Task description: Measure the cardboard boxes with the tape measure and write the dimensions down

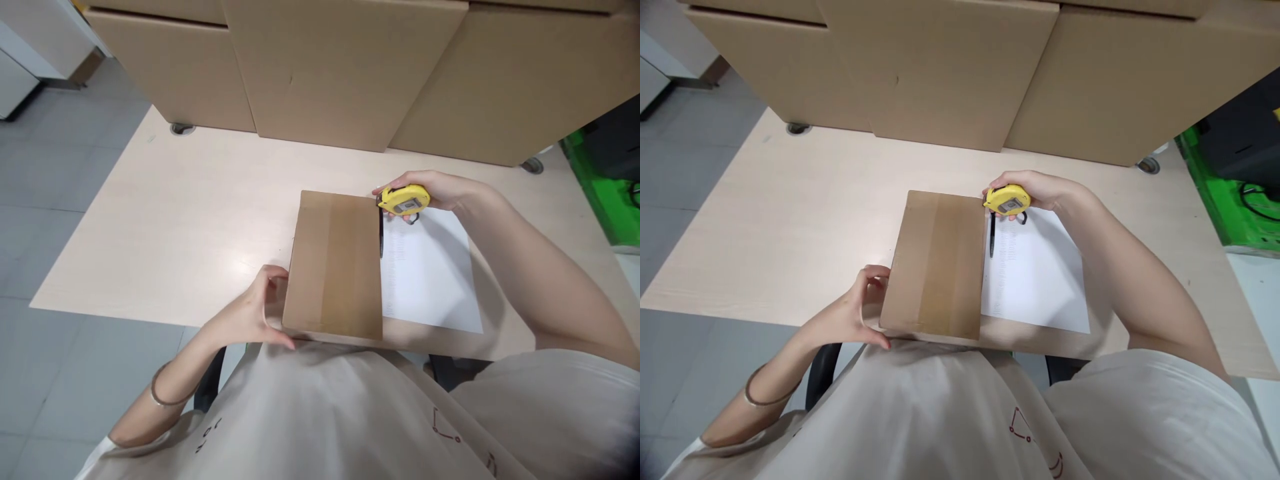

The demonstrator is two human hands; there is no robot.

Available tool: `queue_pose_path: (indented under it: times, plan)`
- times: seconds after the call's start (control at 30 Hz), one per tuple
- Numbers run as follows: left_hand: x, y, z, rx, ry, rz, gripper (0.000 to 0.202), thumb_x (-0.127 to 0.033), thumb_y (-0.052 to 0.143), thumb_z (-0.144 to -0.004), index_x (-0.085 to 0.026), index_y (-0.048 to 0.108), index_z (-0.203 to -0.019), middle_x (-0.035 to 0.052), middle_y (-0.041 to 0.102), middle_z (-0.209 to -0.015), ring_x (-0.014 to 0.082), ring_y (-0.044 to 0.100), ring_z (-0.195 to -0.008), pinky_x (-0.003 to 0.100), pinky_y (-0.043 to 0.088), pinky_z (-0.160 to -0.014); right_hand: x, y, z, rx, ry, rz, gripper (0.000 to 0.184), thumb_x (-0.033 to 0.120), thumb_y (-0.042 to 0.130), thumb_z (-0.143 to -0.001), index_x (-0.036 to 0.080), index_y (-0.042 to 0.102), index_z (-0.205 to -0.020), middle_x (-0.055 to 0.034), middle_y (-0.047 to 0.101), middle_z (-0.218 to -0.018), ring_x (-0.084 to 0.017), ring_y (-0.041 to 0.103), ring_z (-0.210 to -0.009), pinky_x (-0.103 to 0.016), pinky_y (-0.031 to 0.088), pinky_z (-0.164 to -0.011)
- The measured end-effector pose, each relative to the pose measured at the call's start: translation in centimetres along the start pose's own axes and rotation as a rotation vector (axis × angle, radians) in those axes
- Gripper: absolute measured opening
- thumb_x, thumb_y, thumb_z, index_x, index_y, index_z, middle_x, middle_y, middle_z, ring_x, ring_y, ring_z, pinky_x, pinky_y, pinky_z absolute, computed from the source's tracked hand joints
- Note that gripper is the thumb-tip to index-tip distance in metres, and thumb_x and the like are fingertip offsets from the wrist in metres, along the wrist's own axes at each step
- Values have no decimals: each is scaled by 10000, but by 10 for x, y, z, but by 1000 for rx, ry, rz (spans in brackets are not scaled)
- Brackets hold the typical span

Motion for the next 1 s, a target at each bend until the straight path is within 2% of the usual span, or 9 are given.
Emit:
queue_pose_path:
  times: [0.13,0.23,0.37,0.43,0.53,0.77,0.87,0.93,1.0]
  plan:
    - [12,-1,9,-153,-57,40,761,-539,975,-688,-366,640,-1350,88,720,-1339,334,714,-1211,555,617,-1049,-2,2,1,39,-21,2,262,384,682,-879,136,762,-907,-138,762,-831,-222,675,-668,-302,511,-502]
    - [24,-12,5,-464,-167,126,539,-601,815,-866,-331,710,-1320,88,731,-1410,344,644,-1400,576,493,-1254,-5,9,7,6,-82,-45,281,397,672,-887,135,751,-825,-139,755,-816,-205,656,-653,-290,516,-519]
    - [35,-28,-23,-772,-190,356,743,-751,647,-922,-365,483,-1535,91,529,-1653,324,472,-1587,480,471,-1280,-18,36,29,-53,-132,-170,285,445,716,-867,165,761,-835,-109,753,-852,-209,678,-742,-276,563,-590]
    - [37,-37,-43,-732,-194,509,870,-752,708,-856,-398,355,-1568,102,534,-1615,336,569,-1492,450,581,-1144,-29,54,44,-80,-109,-168,303,470,758,-841,169,780,-852,-101,745,-848,-210,681,-761,-270,568,-617]
    - [37,-53,-69,-628,-261,566,950,-524,864,-741,-370,375,-1540,110,586,-1528,345,646,-1377,396,634,-1011,-48,75,67,-70,-53,-161,362,532,758,-848,172,794,-869,-99,751,-887,-194,666,-723,-270,542,-608]
    - [39,-70,-118,-412,-243,536,961,-324,800,-655,-299,456,-1553,108,583,-1557,376,615,-1391,464,570,-1106,-63,80,95,66,55,-90,419,590,739,-822,176,801,-844,-111,764,-921,-213,685,-768,-309,571,-669]
    - [30,-77,-128,-521,-124,307,780,-351,773,-720,-293,540,-1462,90,547,-1576,353,514,-1474,476,444,-1233,-47,66,95,24,-18,35,375,566,739,-818,196,784,-856,-88,746,-890,-212,674,-784,-300,571,-648]
    - [7,-81,-124,-712,48,16,499,-394,712,-858,-264,615,-1330,101,599,-1453,317,500,-1427,469,367,-1266,-29,59,94,-36,-80,102,355,553,754,-817,212,766,-914,-74,731,-905,-210,669,-793,-299,571,-644]
    - [-25,-75,-120,-764,217,-214,261,-426,576,-1005,-226,666,-1148,115,657,-1219,293,544,-1252,469,376,-1207,-7,57,91,-77,-136,163,341,531,770,-828,222,742,-969,-65,720,-927,-199,660,-773,-299,560,-642]
Point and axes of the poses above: each hand's wrist, its own z-axis away from the middle knuckle, its own y-axis out of the palm, x = y × z, the point moved 3 cm from there along -z, towards the middle knuckle
